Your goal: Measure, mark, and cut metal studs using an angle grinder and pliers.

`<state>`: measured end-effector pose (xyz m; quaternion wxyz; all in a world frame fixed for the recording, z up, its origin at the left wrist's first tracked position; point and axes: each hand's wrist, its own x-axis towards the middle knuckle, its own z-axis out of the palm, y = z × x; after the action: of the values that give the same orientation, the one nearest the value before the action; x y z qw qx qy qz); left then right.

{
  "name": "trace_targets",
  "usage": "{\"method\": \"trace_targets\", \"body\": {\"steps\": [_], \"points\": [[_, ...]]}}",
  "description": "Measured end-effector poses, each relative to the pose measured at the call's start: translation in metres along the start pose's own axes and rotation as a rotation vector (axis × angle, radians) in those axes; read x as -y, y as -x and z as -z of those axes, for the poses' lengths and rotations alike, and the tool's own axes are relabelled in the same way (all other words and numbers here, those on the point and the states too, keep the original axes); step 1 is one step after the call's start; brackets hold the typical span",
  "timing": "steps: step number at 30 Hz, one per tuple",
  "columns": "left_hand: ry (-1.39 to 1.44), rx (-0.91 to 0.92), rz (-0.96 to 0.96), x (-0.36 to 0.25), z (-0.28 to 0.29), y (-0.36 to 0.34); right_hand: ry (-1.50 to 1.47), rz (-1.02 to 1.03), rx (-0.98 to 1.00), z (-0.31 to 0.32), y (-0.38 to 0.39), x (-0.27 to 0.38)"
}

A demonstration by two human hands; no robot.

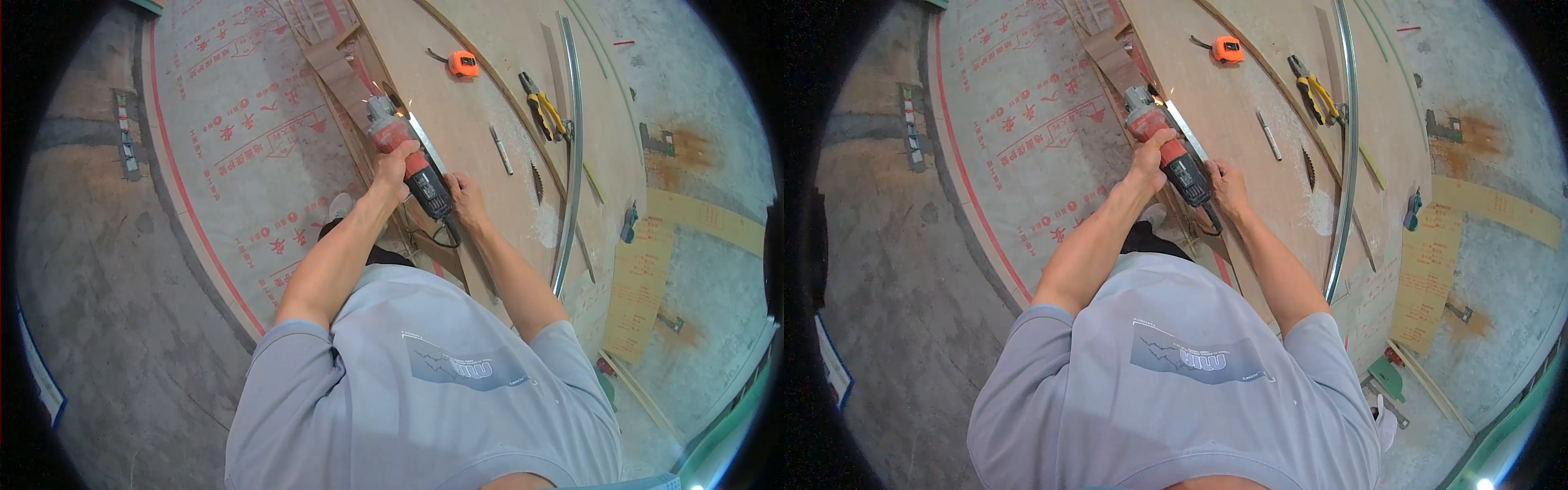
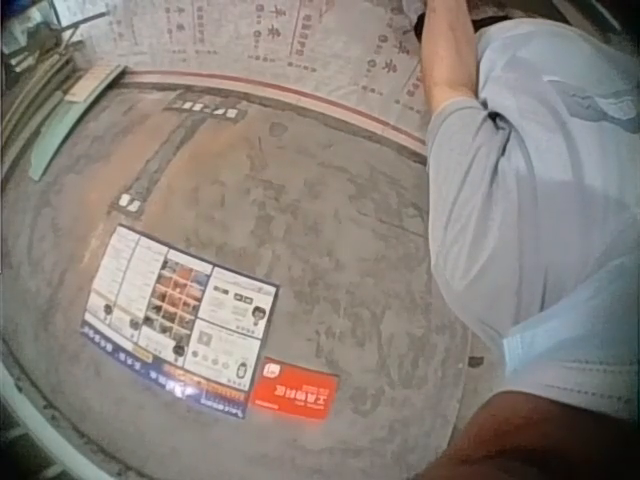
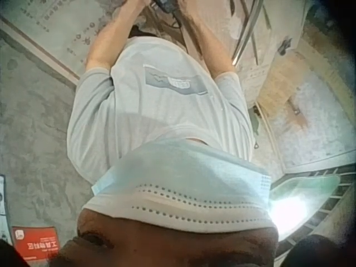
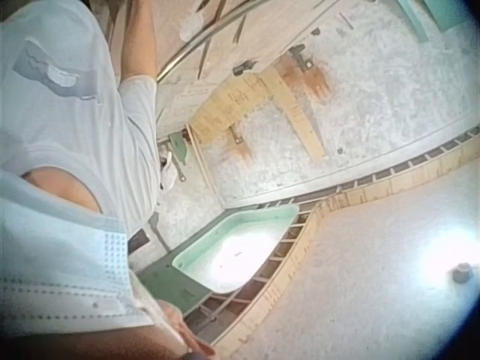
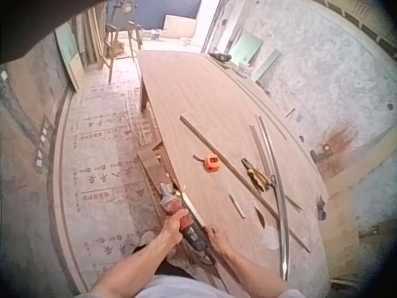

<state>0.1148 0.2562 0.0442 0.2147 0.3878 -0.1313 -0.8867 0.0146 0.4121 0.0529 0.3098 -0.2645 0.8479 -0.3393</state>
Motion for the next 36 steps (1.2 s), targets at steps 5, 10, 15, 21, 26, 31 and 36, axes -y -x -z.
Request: {"method": "trace_targets", "body": {"steps": [5, 10, 15, 21, 26, 31, 36], "points": [[-0.009, -0.024, 0.053, 0.007, 0.005, -0.003, 0.011, 0.002, -0.004, 0.0, -0.002, -0.005], [0.026, 0.037, 0.038, 0.001, -0.001, 0.008, 0.013, 0.02, -0.002, 0.0, 0.001, 0.001], [0.004, 0.115, 0.045, -0.025, -0.001, 0.023, 0.234, 0.256, -0.101, 0.011, 0.001, 0.003], [0.009, 0.114, 0.063, -0.031, 0.028, 0.007, 0.622, 0.353, -0.11, 0.016, 0.01, 0.012], [0.012, 0.168, 0.092, -0.025, 0.028, -0.006, 0.633, 0.277, -0.007, 0.021, 0.007, 0.007], [0.057, 0.202, 0.093, -0.017, 0.035, -0.017, 0.586, 0.265, 0.026, 0.021, 0.015, 0.015], [0.112, 0.246, 0.13, -0.014, 0.04, -0.022, 0.368, 0.202, 0.185, 0.024, 0.011, 0.016]]}}
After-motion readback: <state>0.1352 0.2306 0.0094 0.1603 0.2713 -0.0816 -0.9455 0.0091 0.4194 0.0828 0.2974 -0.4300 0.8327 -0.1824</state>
